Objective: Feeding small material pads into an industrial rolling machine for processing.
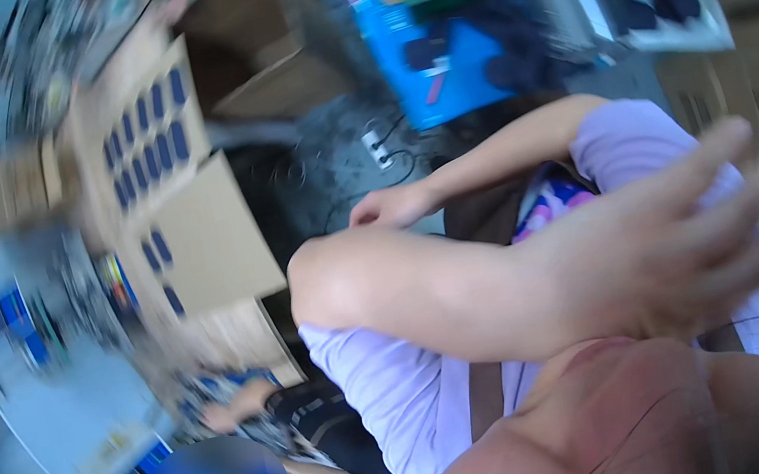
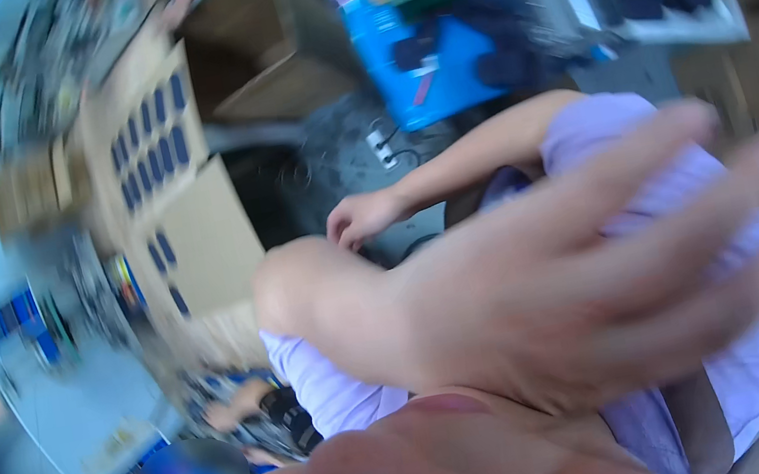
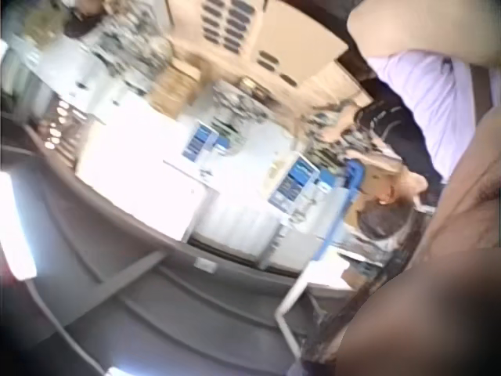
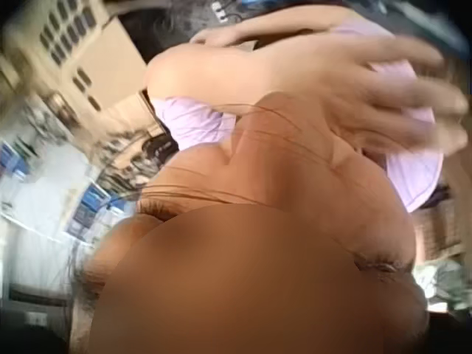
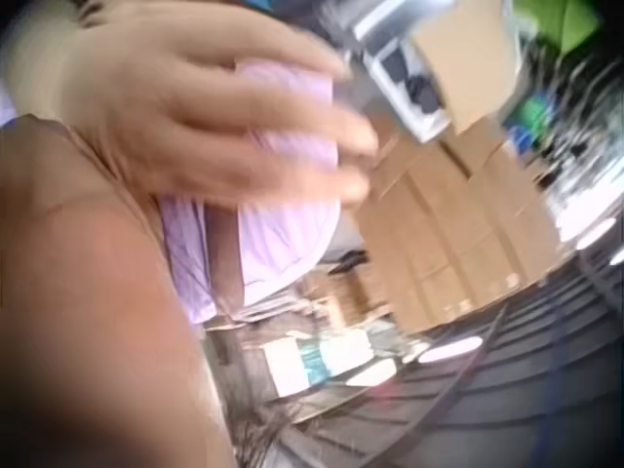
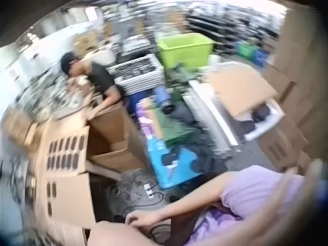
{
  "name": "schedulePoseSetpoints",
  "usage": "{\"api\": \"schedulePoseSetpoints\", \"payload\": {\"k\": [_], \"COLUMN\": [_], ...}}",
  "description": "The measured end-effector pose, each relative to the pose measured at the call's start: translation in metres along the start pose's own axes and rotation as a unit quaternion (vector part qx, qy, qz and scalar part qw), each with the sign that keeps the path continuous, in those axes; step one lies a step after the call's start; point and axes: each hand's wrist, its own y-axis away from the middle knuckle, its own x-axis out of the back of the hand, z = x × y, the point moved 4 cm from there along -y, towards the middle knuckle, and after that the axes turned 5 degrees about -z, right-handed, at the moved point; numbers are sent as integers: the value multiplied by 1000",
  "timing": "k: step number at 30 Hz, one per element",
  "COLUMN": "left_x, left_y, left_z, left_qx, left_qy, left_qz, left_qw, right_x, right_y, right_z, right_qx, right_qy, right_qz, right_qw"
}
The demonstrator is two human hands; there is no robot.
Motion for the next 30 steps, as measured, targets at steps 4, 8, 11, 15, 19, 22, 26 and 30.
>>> {"api": "schedulePoseSetpoints", "payload": {"k": [4, 8, 11, 15, 19, 22, 26, 30], "left_x": [-71, -111, -131, -188, -209, -219, -211, -200], "left_y": [-94, -176, -199, -184, -160, -146, -129, -115], "left_z": [5, 13, -14, -68, -70, -75, -88, -125], "left_qx": [-33, -52, 21, 307, 461, 547, 544, 534], "left_qy": [0, 44, 151, 113, 47, 53, 63, 80], "left_qz": [-45, -135, -92, -52, -2, 41, 64, 83], "left_qw": [998, 989, 984, 944, 886, 834, 834, 837], "right_x": [40, 97, 154, 265, 386, 452, 432, 440], "right_y": [148, 322, 432, 568, 607, 608, 578, 569], "right_z": [-36, -36, -6, 54, 73, 92, 80, 84], "right_qx": [103, 159, 137, 118, 166, 160, -64, -149], "right_qy": [130, 173, 141, 161, 287, 506, 585, 588], "right_qz": [-34, 14, 66, 354, 515, 562, 568, 551], "right_qw": [986, 972, 978, 914, 790, 635, 576, 573]}}
